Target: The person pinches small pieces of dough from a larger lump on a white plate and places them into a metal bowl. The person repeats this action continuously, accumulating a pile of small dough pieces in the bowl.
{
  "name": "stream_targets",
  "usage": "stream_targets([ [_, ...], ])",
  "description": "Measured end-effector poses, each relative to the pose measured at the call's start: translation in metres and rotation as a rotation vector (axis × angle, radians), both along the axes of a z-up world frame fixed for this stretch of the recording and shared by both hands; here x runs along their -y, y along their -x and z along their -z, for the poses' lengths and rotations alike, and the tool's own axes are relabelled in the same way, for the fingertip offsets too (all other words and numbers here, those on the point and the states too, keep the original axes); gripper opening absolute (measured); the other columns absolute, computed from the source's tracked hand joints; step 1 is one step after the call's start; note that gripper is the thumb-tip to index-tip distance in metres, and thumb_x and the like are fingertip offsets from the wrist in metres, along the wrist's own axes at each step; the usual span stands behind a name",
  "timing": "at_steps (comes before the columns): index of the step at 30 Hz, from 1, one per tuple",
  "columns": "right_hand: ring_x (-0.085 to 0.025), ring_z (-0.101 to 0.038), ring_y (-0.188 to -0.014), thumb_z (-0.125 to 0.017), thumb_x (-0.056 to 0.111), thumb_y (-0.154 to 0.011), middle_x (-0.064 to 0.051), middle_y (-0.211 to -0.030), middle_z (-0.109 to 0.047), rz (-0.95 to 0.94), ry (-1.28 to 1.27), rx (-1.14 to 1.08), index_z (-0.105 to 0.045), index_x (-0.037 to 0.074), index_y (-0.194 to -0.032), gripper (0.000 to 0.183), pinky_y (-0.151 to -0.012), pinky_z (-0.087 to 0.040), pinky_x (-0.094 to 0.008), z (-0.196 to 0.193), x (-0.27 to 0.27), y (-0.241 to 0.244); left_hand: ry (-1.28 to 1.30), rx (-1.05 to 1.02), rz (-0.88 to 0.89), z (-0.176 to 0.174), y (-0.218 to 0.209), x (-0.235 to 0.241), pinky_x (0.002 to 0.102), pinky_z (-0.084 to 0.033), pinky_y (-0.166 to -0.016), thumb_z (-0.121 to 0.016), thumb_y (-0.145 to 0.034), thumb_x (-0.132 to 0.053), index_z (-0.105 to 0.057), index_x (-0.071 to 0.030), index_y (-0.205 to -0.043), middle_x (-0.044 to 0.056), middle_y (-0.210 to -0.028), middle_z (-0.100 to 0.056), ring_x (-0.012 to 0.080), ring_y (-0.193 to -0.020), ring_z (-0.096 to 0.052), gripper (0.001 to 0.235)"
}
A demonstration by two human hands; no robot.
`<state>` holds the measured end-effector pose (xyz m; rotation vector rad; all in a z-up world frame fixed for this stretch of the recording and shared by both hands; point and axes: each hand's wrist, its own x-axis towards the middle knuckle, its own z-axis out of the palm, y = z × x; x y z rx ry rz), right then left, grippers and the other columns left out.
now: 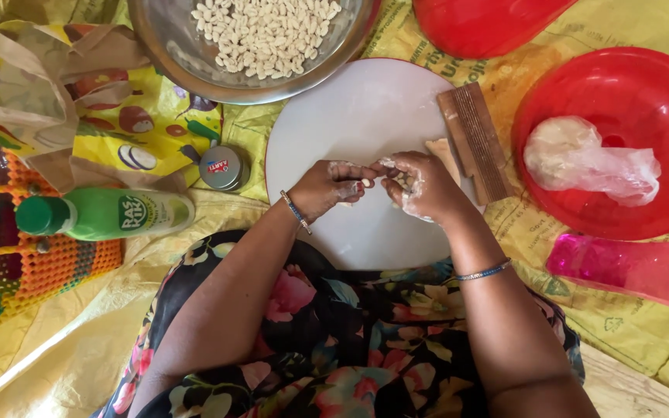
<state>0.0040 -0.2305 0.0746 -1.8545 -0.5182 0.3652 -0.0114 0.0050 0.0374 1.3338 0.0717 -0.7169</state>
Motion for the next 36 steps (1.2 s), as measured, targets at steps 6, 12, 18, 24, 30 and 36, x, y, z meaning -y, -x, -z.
stream_targets([
  [6,-0.022,-0.071,-0.096,-0.082,0.000,-0.079,-0.010,-0.109,-0.072,-0.051,0.046,0.175,-0.071,0.005,-0.117,0.039,-0.085,-0.059,-0.032,-0.016,-0.007,0.002,-0.067,-0.004,-0.055,-0.006,0.000,0.001,0.026,-0.059,-0.075,-0.076,-0.084,-0.006,-0.071,0.002,-0.118,0.004,-0.101,-0.076,0.0097,-0.088,-0.070,0.035],
  [12,-0.023,-0.071,-0.099,-0.084,0.004,-0.080,-0.008,-0.111,-0.071,-0.070,0.000,0.218,-0.075,0.007,-0.110,0.032,-0.087,-0.059,-0.033,-0.022,-0.008,0.004,-0.106,-0.034,-0.044,-0.012,0.001,0.004,0.027,-0.056,-0.072,-0.084,-0.083,-0.026,-0.074,0.005,-0.111,0.006,-0.093,-0.074,0.0120,-0.081,-0.066,0.042],
  [18,-0.024,-0.070,-0.095,-0.086,0.007,-0.077,-0.008,-0.105,-0.070,-0.008,-0.036,0.278,-0.070,0.003,-0.100,0.028,-0.083,-0.058,-0.034,-0.023,-0.008,0.003,-0.006,-0.129,-0.037,-0.012,0.002,0.007,0.025,-0.058,-0.081,-0.077,-0.083,-0.051,-0.075,-0.002,-0.114,0.004,-0.095,-0.074,0.0097,-0.083,-0.065,0.058],
  [24,-0.024,-0.070,-0.091,-0.086,0.009,-0.077,-0.008,-0.099,-0.071,-0.005,0.035,0.289,-0.071,0.003,-0.101,0.030,-0.082,-0.057,-0.035,-0.028,-0.010,0.006,-0.025,-0.017,0.017,0.005,0.003,0.006,0.028,-0.057,-0.085,-0.081,-0.087,-0.038,-0.069,0.002,-0.121,0.006,-0.102,-0.073,0.0119,-0.091,-0.067,0.054],
  [30,-0.025,-0.070,-0.095,-0.086,0.009,-0.079,-0.008,-0.103,-0.072,-0.029,0.018,0.308,-0.073,0.005,-0.104,0.029,-0.084,-0.058,-0.035,-0.027,-0.009,0.003,-0.009,-0.112,0.038,0.010,0.002,0.005,0.030,-0.058,-0.089,-0.073,-0.090,-0.042,-0.065,-0.003,-0.128,0.005,-0.106,-0.074,0.0144,-0.094,-0.070,0.055],
  [36,-0.025,-0.071,-0.096,-0.085,0.008,-0.078,-0.008,-0.101,-0.073,-0.002,0.053,0.343,-0.071,0.005,-0.102,0.028,-0.085,-0.057,-0.035,-0.026,-0.010,0.005,-0.066,-0.033,0.094,0.000,0.004,0.007,0.031,-0.056,-0.092,-0.074,-0.089,-0.045,-0.069,-0.002,-0.125,0.005,-0.112,-0.075,0.0132,-0.100,-0.067,0.056],
])
